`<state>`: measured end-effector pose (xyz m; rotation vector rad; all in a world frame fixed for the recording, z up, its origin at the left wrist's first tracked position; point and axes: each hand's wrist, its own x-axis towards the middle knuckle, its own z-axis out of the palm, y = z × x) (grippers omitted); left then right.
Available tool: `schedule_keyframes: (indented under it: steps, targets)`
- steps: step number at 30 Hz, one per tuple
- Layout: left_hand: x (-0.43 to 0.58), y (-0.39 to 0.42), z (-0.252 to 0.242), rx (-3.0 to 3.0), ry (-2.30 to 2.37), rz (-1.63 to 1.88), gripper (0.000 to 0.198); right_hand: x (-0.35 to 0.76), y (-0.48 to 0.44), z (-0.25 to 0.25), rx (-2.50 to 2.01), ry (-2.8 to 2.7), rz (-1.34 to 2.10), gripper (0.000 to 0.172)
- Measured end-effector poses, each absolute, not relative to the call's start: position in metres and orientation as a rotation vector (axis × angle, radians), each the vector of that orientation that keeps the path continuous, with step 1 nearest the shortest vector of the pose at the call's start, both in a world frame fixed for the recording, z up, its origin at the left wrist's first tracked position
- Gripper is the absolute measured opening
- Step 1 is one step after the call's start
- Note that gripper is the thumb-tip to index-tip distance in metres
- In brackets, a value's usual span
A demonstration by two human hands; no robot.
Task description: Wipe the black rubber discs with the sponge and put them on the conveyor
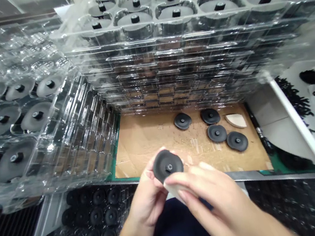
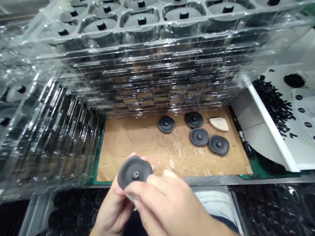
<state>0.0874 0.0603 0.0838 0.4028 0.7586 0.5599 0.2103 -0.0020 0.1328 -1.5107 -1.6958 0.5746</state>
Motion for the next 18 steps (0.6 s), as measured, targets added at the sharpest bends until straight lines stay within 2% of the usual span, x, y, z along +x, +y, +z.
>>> schedule_keyframes:
  steps: [2, 6, 9, 12, 18]
  targets:
    - [0.089, 0.060, 0.083, 0.424, 0.764, 0.548, 0.053, 0.212, 0.004, 0.134, -1.533, -1.706, 0.616, 0.021]
    - [0.094, 0.060, 0.086, 0.439, 0.686, 0.459, 0.041, 0.212, 0.011, 0.135, -1.535, -1.650, 0.380, 0.025]
    - [0.092, 0.064, 0.090, 0.414, 0.718, 0.470, 0.048, 0.219, 0.004, 0.136, -1.425, -1.719, 0.584, 0.022]
    - [0.091, 0.068, 0.091, 0.367, 0.719, 0.473, 0.053, 0.230, -0.008, 0.137, -1.539, -1.684, 0.637, 0.021]
    - [0.095, 0.068, 0.091, 0.317, 0.626, 0.513, 0.050, 0.233, 0.003, 0.138, -1.737, -1.710, 0.241, 0.024]
